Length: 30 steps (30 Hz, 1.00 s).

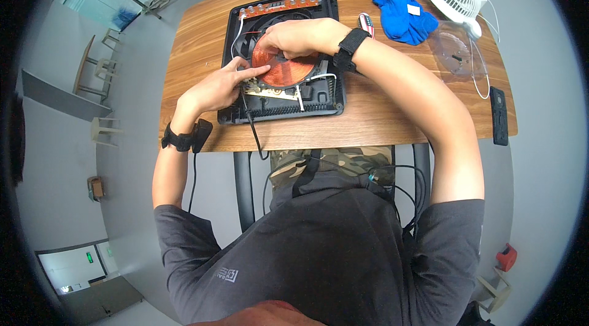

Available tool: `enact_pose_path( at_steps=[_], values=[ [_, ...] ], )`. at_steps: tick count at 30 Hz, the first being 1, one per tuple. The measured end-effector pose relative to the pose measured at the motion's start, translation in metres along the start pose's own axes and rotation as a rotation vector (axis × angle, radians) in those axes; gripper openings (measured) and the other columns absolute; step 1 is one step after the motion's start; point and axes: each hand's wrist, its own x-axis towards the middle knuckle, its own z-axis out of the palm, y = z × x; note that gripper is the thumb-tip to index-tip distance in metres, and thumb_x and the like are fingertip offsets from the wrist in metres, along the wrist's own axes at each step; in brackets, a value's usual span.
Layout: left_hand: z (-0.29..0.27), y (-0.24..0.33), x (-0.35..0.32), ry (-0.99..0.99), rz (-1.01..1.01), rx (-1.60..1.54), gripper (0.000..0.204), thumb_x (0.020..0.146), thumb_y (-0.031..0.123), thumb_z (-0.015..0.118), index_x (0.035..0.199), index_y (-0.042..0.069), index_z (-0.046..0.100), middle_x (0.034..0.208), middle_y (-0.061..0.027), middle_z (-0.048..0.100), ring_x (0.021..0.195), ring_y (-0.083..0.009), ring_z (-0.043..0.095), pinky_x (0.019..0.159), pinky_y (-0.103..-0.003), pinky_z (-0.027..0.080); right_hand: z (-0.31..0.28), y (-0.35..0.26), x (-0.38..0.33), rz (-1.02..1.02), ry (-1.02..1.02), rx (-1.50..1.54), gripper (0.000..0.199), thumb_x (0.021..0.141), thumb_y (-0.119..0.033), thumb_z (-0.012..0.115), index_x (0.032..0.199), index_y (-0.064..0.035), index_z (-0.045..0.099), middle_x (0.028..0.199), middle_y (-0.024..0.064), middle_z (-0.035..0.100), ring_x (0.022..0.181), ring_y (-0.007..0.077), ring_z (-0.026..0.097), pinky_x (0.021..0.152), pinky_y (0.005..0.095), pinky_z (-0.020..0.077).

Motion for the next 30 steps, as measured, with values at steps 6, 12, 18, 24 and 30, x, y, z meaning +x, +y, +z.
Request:
enact_pose_path(
  at_steps=[6, 12, 18, 24, 30],
  values=[
    [-0.003, 0.004, 0.003, -0.004, 0.004, 0.063, 0.082, 0.077, -0.012, 0.057, 0.147, 0.030, 0.053, 0.125, -0.0137, 0.056, 0.111, -0.0364, 0.061, 0.095, -0.042, 0.053, -0.004, -0.009, -0.004, 0.020, -0.025, -0.076, 0.031, 0.078, 0.005, 0.059, 0.108, -0.0047, 0.064, 0.110, 0.0163, 0.063, 0.103, 0.0381, 0.064, 0.084, 0.0440, 0.0528],
    [0.000, -0.002, 0.002, 0.023, 0.027, 0.038, 0.081, 0.078, -0.009, 0.059, 0.147, 0.032, 0.054, 0.121, -0.0120, 0.058, 0.107, -0.0343, 0.063, 0.092, -0.043, 0.054, -0.002, -0.012, -0.003, 0.033, -0.038, -0.070, 0.037, 0.079, 0.004, 0.060, 0.114, -0.0048, 0.067, 0.114, 0.0160, 0.064, 0.105, 0.0371, 0.064, 0.085, 0.0437, 0.0536],
    [-0.002, -0.008, 0.004, 0.018, 0.088, 0.062, 0.081, 0.079, -0.009, 0.059, 0.149, 0.031, 0.051, 0.121, -0.0121, 0.058, 0.111, -0.0339, 0.062, 0.095, -0.042, 0.053, -0.002, -0.003, 0.004, 0.047, -0.086, -0.068, 0.029, 0.080, 0.002, 0.065, 0.110, -0.0004, 0.066, 0.111, 0.0141, 0.065, 0.102, 0.0357, 0.065, 0.085, 0.0433, 0.0529],
    [-0.026, -0.012, -0.011, -0.030, -0.058, -0.233, 0.088, 0.074, -0.015, 0.058, 0.152, 0.025, 0.047, 0.123, -0.0118, 0.057, 0.091, -0.0286, 0.062, 0.083, -0.038, 0.054, -0.017, -0.002, -0.003, 0.119, -0.081, -0.001, 0.018, 0.086, -0.005, 0.069, 0.102, 0.0011, 0.062, 0.106, 0.0147, 0.064, 0.100, 0.0331, 0.064, 0.085, 0.0415, 0.0514],
    [-0.019, -0.039, -0.003, 0.215, 0.078, -0.106, 0.040, 0.077, -0.011, 0.063, 0.115, 0.001, 0.065, 0.105, -0.0142, 0.065, 0.090, -0.0266, 0.066, 0.081, -0.038, 0.056, -0.016, -0.005, 0.007, 0.056, 0.003, -0.057, 0.023, 0.090, -0.013, 0.069, 0.110, -0.0022, 0.064, 0.113, 0.0133, 0.059, 0.108, 0.0321, 0.061, 0.095, 0.0413, 0.0504]
  ],
)
